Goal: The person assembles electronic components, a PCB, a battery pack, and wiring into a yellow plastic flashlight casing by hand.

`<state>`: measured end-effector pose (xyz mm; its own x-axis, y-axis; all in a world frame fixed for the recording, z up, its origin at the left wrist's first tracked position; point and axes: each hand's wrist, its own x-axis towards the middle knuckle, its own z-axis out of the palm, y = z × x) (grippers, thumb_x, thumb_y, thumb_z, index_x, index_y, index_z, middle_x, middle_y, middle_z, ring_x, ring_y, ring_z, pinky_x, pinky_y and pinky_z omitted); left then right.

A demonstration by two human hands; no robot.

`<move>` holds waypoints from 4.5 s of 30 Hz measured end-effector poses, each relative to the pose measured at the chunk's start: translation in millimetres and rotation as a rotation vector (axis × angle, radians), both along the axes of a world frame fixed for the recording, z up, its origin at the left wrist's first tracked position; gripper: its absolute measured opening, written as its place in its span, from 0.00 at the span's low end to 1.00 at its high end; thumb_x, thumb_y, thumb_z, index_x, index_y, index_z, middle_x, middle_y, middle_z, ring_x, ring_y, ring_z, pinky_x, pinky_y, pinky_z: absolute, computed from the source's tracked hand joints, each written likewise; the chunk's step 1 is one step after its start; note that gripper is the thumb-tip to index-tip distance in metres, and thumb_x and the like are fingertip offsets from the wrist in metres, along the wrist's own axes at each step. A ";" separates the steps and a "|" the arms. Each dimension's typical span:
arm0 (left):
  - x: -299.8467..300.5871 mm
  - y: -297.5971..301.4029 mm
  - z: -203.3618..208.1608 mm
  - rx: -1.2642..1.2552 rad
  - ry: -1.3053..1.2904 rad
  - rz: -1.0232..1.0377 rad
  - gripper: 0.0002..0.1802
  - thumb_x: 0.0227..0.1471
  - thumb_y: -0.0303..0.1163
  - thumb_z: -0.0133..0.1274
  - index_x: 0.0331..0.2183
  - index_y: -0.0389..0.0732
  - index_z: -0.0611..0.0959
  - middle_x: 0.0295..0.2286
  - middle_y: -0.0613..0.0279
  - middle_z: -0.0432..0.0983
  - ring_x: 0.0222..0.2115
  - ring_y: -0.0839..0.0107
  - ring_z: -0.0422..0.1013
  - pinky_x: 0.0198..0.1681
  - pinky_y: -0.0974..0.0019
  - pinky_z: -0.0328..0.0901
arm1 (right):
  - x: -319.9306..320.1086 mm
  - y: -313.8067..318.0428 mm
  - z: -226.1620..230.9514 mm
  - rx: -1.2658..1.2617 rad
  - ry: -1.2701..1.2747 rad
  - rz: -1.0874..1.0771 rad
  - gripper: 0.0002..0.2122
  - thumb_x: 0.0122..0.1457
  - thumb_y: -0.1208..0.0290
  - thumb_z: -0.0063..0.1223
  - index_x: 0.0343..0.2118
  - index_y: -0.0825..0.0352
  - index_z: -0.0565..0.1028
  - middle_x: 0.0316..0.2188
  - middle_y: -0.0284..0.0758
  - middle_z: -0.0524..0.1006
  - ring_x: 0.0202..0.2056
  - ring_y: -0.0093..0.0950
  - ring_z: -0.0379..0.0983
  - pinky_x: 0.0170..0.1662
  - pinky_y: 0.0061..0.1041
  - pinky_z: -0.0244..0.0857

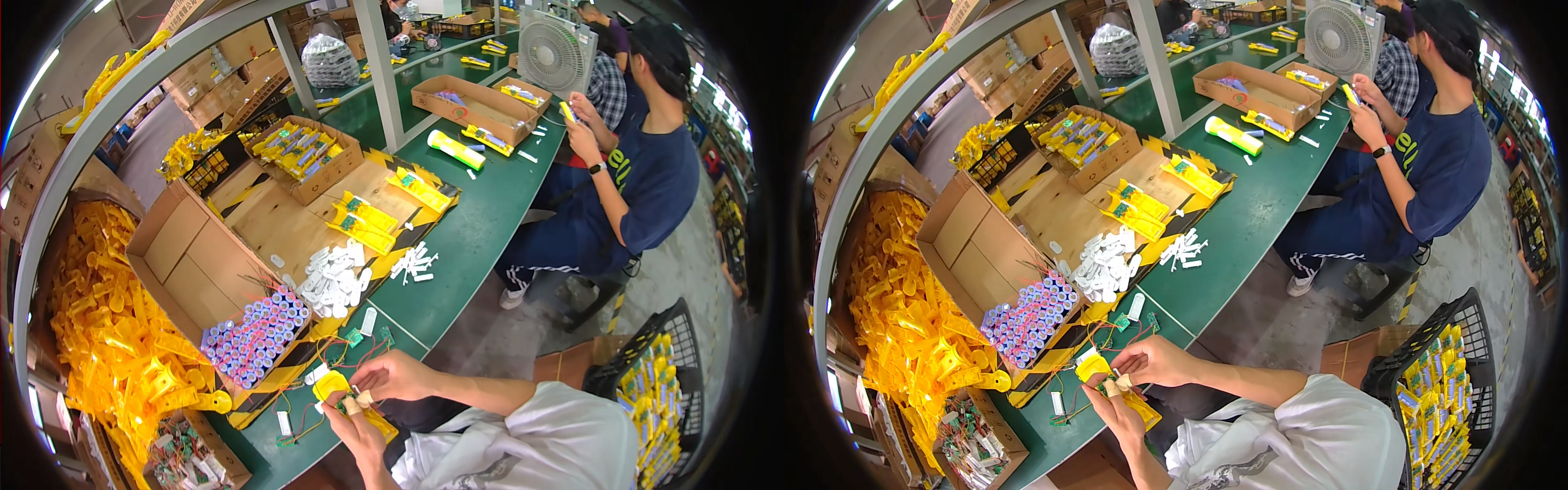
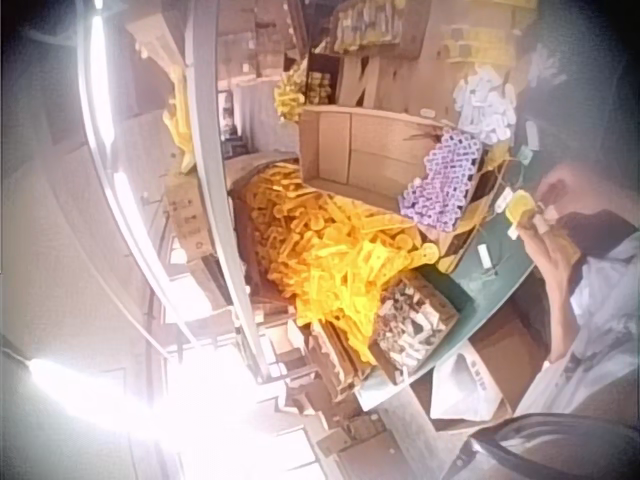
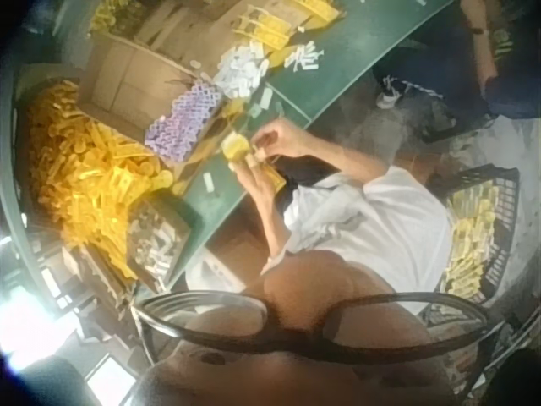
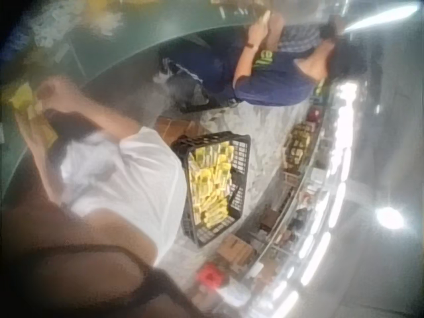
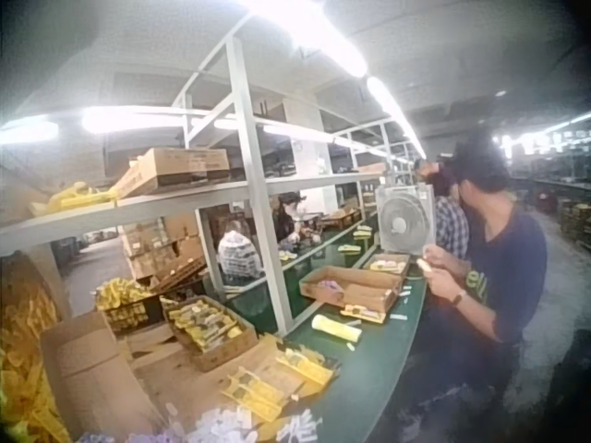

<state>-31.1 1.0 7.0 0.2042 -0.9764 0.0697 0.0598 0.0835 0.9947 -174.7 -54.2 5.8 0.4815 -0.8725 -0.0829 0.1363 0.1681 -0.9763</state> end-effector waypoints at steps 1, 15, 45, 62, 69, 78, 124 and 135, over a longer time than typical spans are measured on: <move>0.0 0.0 -0.6 0.013 0.044 0.021 0.08 0.65 0.29 0.36 0.43 0.35 0.65 0.27 0.55 0.70 0.19 0.74 0.69 0.21 0.73 0.65 | 0.4 1.4 2.1 0.007 -0.023 0.005 0.18 0.53 0.78 0.63 0.47 0.76 0.75 0.39 0.39 0.80 0.40 0.23 0.78 0.48 0.22 0.71; -2.8 -11.4 4.9 0.044 -0.034 0.021 0.08 0.63 0.26 0.34 0.43 0.35 0.64 0.28 0.55 0.68 0.18 0.74 0.67 0.18 0.72 0.63 | 4.4 6.3 -6.6 0.099 -0.134 -0.003 0.21 0.54 0.81 0.61 0.52 0.76 0.73 0.44 0.42 0.79 0.43 0.24 0.77 0.49 0.22 0.71; 18.7 -17.4 -7.0 -0.066 0.011 -0.123 0.07 0.64 0.24 0.40 0.44 0.36 0.67 0.28 0.60 0.71 0.22 0.78 0.68 0.23 0.73 0.64 | 24.0 17.6 -8.8 -0.162 -0.096 -0.216 0.19 0.60 0.77 0.57 0.54 0.71 0.73 0.44 0.37 0.79 0.37 0.16 0.74 0.38 0.19 0.72; -21.1 -22.3 8.5 -0.003 0.359 -0.300 0.49 0.56 0.70 0.31 0.67 0.56 0.35 0.66 0.54 0.37 0.66 0.55 0.43 0.66 0.49 0.45 | -15.2 -0.5 33.9 -0.774 0.635 -0.045 0.45 0.57 0.52 0.57 0.67 0.72 0.44 0.45 0.55 0.73 0.42 0.51 0.74 0.45 0.37 0.68; -2.3 2.6 0.7 0.036 0.330 -0.627 0.51 0.62 0.57 0.38 0.61 0.58 0.18 0.63 0.33 0.44 0.42 0.48 0.76 0.47 0.52 0.72 | -117.1 -79.2 47.2 -0.816 0.862 -0.094 0.35 0.53 0.62 0.61 0.63 0.66 0.60 0.41 0.52 0.77 0.36 0.46 0.77 0.40 0.35 0.69; 28.3 57.7 -51.5 0.121 0.120 -0.389 0.28 0.63 0.35 0.46 0.59 0.34 0.59 0.43 0.43 0.74 0.35 0.60 0.77 0.39 0.62 0.72 | -182.7 -248.0 25.1 -0.696 1.228 -0.840 0.24 0.48 0.59 0.64 0.47 0.67 0.76 0.41 0.50 0.77 0.45 0.46 0.73 0.49 0.41 0.67; 227.8 74.2 51.0 -0.293 -0.360 0.956 0.21 0.54 0.23 0.56 0.49 0.35 0.70 0.40 0.52 0.78 0.40 0.68 0.74 0.48 0.65 0.68 | 12.4 -4.6 4.6 -0.948 0.841 0.025 0.16 0.47 0.68 0.65 0.41 0.65 0.80 0.43 0.30 0.74 0.49 0.31 0.66 0.51 0.33 0.64; 150.7 107.7 16.0 -0.083 0.890 -0.057 0.20 0.62 0.48 0.35 0.39 0.43 0.72 0.21 0.63 0.67 0.16 0.76 0.61 0.20 0.68 0.59 | -5.9 -5.2 -0.4 -1.051 0.565 0.065 0.11 0.42 0.72 0.67 0.28 0.61 0.76 0.27 0.25 0.75 0.35 0.25 0.70 0.40 0.26 0.61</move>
